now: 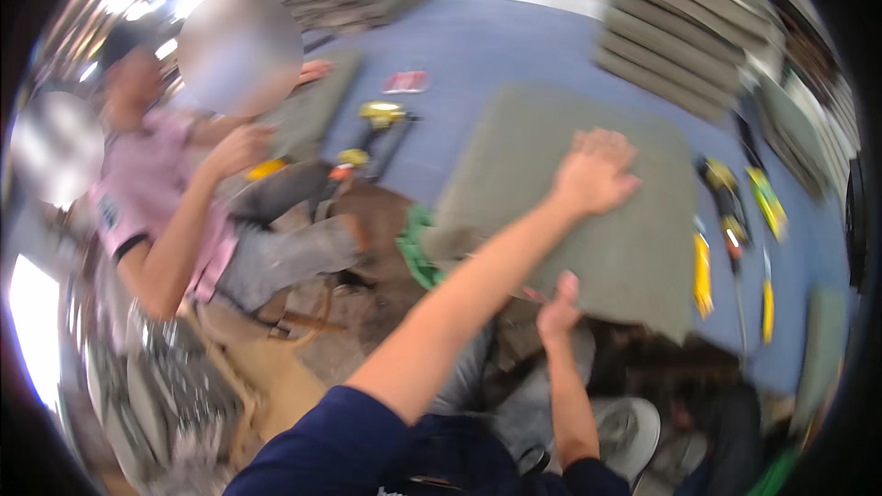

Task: The person folds and rolls green fabric around foam inserts, then uses a staple gun to secure the edges. The person repeatedly handles multiple cushion units, aligning fabric and fastening them on a work table.

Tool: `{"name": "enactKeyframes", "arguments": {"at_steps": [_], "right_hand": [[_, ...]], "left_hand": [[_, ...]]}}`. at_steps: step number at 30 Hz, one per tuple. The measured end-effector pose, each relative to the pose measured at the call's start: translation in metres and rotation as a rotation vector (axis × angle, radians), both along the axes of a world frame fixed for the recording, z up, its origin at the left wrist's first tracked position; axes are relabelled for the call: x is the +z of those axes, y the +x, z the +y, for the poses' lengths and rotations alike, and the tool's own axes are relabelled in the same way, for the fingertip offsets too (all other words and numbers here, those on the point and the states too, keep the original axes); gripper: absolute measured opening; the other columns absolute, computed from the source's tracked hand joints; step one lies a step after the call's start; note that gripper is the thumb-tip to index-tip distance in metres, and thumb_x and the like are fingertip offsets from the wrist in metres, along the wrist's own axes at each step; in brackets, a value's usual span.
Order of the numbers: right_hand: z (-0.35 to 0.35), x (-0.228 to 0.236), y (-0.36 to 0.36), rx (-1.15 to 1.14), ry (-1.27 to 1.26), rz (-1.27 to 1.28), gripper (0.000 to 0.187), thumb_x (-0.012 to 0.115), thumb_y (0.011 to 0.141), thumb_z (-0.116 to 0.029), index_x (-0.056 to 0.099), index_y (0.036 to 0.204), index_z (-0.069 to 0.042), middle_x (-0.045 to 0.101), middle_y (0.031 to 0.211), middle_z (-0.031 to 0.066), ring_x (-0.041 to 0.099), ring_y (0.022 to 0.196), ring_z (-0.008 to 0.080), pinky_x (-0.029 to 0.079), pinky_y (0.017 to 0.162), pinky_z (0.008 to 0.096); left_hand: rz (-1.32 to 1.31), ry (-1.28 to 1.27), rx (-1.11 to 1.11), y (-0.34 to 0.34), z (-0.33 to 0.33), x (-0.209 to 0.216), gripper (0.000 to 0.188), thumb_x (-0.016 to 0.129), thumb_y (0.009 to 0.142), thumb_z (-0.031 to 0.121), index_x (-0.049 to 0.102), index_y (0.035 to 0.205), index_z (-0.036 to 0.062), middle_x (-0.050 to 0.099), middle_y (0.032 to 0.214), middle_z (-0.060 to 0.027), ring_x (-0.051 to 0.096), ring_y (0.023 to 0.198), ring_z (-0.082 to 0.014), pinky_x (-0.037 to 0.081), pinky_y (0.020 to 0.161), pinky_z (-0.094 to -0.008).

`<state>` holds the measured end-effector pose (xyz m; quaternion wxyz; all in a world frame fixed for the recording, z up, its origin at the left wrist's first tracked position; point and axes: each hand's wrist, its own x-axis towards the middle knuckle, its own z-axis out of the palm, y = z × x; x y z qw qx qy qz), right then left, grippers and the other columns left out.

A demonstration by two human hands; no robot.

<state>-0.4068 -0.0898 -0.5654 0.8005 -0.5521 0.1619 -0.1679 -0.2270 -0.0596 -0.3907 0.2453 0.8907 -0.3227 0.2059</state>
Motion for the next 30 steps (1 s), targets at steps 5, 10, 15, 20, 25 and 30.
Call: {"name": "enactKeyframes", "arguments": {"at_steps": [5, 10, 15, 20, 25, 30], "right_hand": [[0.034, 0.117, -0.041, 0.090, 0.428, -0.087, 0.056, 0.058, 0.108, -0.033, 0.044, 0.143, 0.009, 0.058, 0.137, 0.0152, 0.065, 0.118, 0.0301, 0.067, 0.079, 0.0536], [0.021, 0.137, -0.049, 0.184, 0.436, 0.028, 0.069, 0.060, 0.106, -0.039, 0.034, 0.144, 0.012, 0.043, 0.150, 0.0206, 0.057, 0.128, 0.0321, 0.066, 0.081, 0.0556], [0.031, 0.126, -0.048, 0.085, 0.131, 0.030, 0.052, 0.057, 0.109, -0.041, 0.064, 0.113, 0.010, 0.061, 0.107, 0.0104, 0.067, 0.093, 0.0207, 0.065, 0.080, 0.0399], [0.021, 0.119, -0.049, 0.127, 0.226, -0.047, 0.035, 0.061, 0.109, -0.032, 0.063, 0.107, 0.003, 0.064, 0.108, 0.0064, 0.065, 0.090, 0.0165, 0.061, 0.083, 0.0428], [0.033, 0.094, -0.051, 0.106, 0.127, -0.096, 0.030, 0.063, 0.109, -0.027, 0.058, 0.094, -0.002, 0.056, 0.094, 0.0014, 0.058, 0.086, 0.0105, 0.062, 0.082, 0.0428], [0.038, 0.101, -0.054, 0.038, 0.137, -0.068, 0.030, 0.060, 0.111, -0.029, 0.046, 0.102, -0.004, 0.052, 0.103, 0.0041, 0.057, 0.090, 0.0127, 0.061, 0.085, 0.0454]], "left_hand": [[-0.043, 0.203, 0.031, -0.031, 0.024, -0.019, 0.067, 0.041, 0.109, 0.054, 0.046, 0.159, 0.0098, 0.041, 0.166, -0.0198, 0.035, 0.154, -0.0447, 0.025, 0.126, -0.0593], [-0.050, 0.258, 0.013, -0.048, 0.025, -0.015, 0.068, 0.037, 0.110, 0.055, 0.041, 0.163, 0.0121, 0.038, 0.168, -0.0193, 0.033, 0.155, -0.0447, 0.024, 0.128, -0.0593], [-0.082, 0.259, 0.018, -0.053, 0.023, -0.015, 0.067, 0.036, 0.111, 0.055, 0.042, 0.162, 0.0124, 0.038, 0.168, -0.0201, 0.033, 0.155, -0.0446, 0.025, 0.127, -0.0597], [-0.115, 0.248, 0.029, -0.049, 0.024, -0.021, 0.067, 0.036, 0.111, 0.056, 0.043, 0.161, 0.0124, 0.041, 0.166, -0.0199, 0.035, 0.154, -0.0441, 0.026, 0.127, -0.0592], [-0.135, 0.212, 0.053, -0.051, 0.029, -0.026, 0.067, 0.036, 0.110, 0.058, 0.047, 0.159, 0.0138, 0.042, 0.166, -0.0182, 0.038, 0.153, -0.0426, 0.026, 0.127, -0.0592], [-0.120, 0.190, 0.033, -0.048, 0.028, -0.026, 0.067, 0.037, 0.110, 0.058, 0.048, 0.159, 0.0141, 0.043, 0.166, -0.0179, 0.037, 0.153, -0.0429, 0.026, 0.127, -0.0593]]}}
